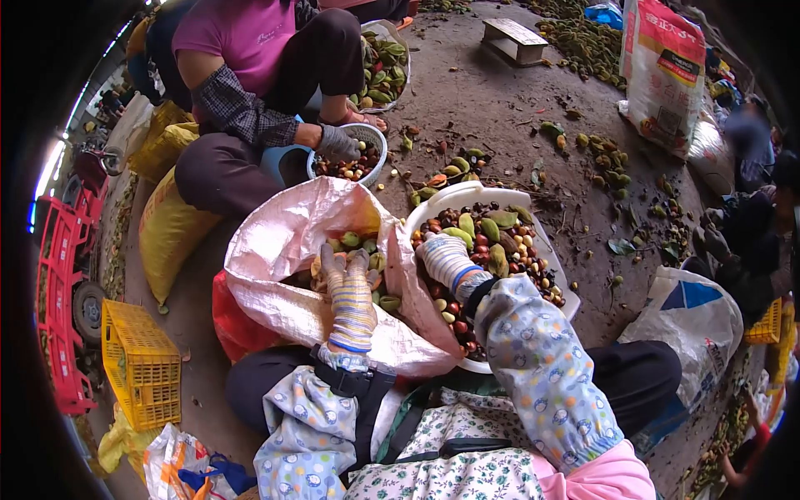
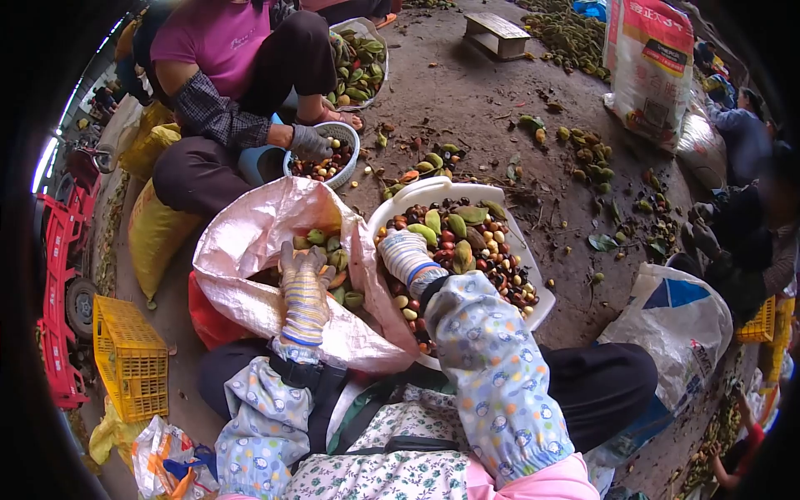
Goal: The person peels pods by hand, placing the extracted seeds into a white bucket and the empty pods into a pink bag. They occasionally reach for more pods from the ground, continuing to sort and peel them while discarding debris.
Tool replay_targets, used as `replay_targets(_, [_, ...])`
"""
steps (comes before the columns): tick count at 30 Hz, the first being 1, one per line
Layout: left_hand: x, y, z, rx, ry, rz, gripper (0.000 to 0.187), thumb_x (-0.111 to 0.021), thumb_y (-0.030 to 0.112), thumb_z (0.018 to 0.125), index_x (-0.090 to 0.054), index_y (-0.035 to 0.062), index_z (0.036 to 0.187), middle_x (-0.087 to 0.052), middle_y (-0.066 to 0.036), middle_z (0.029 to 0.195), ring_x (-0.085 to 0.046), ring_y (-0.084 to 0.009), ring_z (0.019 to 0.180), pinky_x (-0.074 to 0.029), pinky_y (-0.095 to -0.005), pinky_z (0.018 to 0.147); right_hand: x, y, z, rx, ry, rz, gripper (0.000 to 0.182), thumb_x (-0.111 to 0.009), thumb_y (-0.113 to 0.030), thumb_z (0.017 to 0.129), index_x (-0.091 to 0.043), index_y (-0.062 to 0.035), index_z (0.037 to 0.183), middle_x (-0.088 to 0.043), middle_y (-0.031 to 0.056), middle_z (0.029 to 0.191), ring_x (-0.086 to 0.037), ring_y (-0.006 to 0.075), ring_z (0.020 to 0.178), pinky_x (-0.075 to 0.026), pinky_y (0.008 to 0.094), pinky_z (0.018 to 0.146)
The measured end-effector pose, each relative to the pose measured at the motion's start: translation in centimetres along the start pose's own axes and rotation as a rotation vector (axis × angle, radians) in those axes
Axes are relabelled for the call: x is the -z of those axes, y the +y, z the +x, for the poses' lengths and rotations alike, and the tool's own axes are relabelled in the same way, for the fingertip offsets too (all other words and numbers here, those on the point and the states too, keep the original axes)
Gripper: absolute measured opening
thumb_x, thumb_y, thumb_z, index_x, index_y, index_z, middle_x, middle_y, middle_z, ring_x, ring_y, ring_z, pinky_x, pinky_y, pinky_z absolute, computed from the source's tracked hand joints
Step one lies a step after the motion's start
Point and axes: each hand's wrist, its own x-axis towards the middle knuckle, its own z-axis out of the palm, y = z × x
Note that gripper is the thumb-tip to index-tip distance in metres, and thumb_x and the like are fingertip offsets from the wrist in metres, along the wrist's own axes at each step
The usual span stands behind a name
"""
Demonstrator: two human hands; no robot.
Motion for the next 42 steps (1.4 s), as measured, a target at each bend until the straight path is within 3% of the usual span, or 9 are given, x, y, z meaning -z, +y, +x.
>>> replay_targets(4, [-0.4,0.0,-0.4,-0.056,-0.075,0.084,0.068,-0.058,0.011,0.085,-0.023,0.0126,0.143,-0.031,-0.017,0.139,-0.045,-0.0235,0.112,-0.046,-0.0342,0.085,4.4,2.5,-3.2,0.306,0.060,0.248,0.018,-0.063,-0.025,0.079,-0.069,-0.0121,0.089,-0.067,0.0132,0.083,-0.065,0.0296,0.078,-0.051,0.0366,0.074])
replay_targets(7, [1.1,-3.1,1.4,-0.189,-0.178,0.138,0.068,-0.056,0.011,0.086,-0.021,0.0125,0.144,-0.030,-0.017,0.140,-0.046,-0.0224,0.114,-0.046,-0.0332,0.088,7.2,8.6,-5.7,0.186,0.385,0.555,0.010,-0.064,-0.004,0.079,-0.067,-0.0038,0.088,-0.069,0.0040,0.081,-0.061,0.0116,0.071,-0.050,0.0287,0.068])
replay_targets(9, [0.2,-2.2,0.4,-0.145,-0.244,0.167,0.066,-0.055,0.011,0.086,-0.021,0.0126,0.143,-0.031,-0.016,0.139,-0.046,-0.0225,0.115,-0.046,-0.0338,0.089,8.4,16.9,-6.1,0.046,0.632,1.306,0.017,-0.065,-0.021,0.083,-0.068,-0.0042,0.087,-0.065,0.0002,0.074,-0.056,0.0101,0.063,-0.048,0.0277,0.060])
replay_targets(13, [-0.9,-2.7,-0.3,-0.091,-0.430,0.295,0.061,-0.056,0.014,0.088,-0.025,0.0116,0.141,-0.040,-0.013,0.130,-0.050,-0.0208,0.111,-0.047,-0.0317,0.086,10.0,26.3,-11.6,-0.631,1.094,0.770,0.032,-0.062,-0.032,0.085,-0.063,-0.0042,0.100,-0.066,0.0086,0.085,-0.060,0.0170,0.066,-0.050,0.0303,0.063])
replay_targets(15, [-1.5,-2.8,-1.0,-0.006,-0.533,0.295,0.053,-0.055,0.018,0.091,-0.032,0.0098,0.138,-0.050,-0.011,0.122,-0.056,-0.0165,0.100,-0.049,-0.0273,0.079,6.1,29.1,-12.7,-0.626,0.995,-0.033,0.030,-0.063,-0.032,0.085,-0.064,-0.0034,0.096,-0.066,0.0085,0.084,-0.061,0.0176,0.064,-0.049,0.0301,0.057])
replay_targets(18, [-3.0,-1.9,-2.4,0.099,-0.619,0.439,0.045,-0.053,0.020,0.092,-0.040,0.0082,0.134,-0.055,-0.010,0.116,-0.059,-0.0136,0.093,-0.049,-0.0251,0.075,8.9,19.5,-13.8,-0.715,-0.042,0.626,0.049,-0.066,-0.048,0.079,-0.066,-0.0043,0.102,-0.067,0.0158,0.095,-0.064,0.0258,0.086,-0.049,0.0366,0.080])
replay_targets(24, [-3.6,-0.9,-4.2,0.182,-0.745,0.496,0.040,-0.051,0.025,0.094,-0.046,0.0046,0.128,-0.062,-0.009,0.104,-0.061,-0.0144,0.086,-0.049,-0.0244,0.074,4.9,11.1,-12.7,-0.498,-0.495,-0.081,0.065,-0.067,-0.057,0.070,-0.064,-0.0040,0.108,-0.064,0.0147,0.108,-0.062,0.0295,0.100,-0.049,0.0397,0.084])
replay_targets(37, [-2.8,-0.6,-4.7,0.298,-0.856,0.152,0.043,-0.052,0.034,0.093,-0.049,0.0047,0.125,-0.062,-0.005,0.101,-0.062,-0.0145,0.091,-0.053,-0.0274,0.075,8.4,2.0,-14.2,0.264,0.238,0.534,0.048,-0.081,-0.014,0.067,-0.054,-0.0027,0.106,-0.062,0.0059,0.076,-0.059,0.0123,0.069,-0.049,0.0283,0.064])
replay_targets(42, [-0.5,-1.2,-3.3,0.383,-0.924,0.190,0.032,-0.054,0.029,0.093,-0.060,0.0010,0.107,-0.064,-0.003,0.091,-0.061,-0.0092,0.080,-0.052,-0.0227,0.071,6.4,1.4,-13.5,0.304,-0.019,0.968,0.064,-0.079,-0.009,0.069,-0.045,0.0009,0.122,-0.064,0.0075,0.098,-0.057,0.0100,0.089,-0.048,0.0271,0.079])
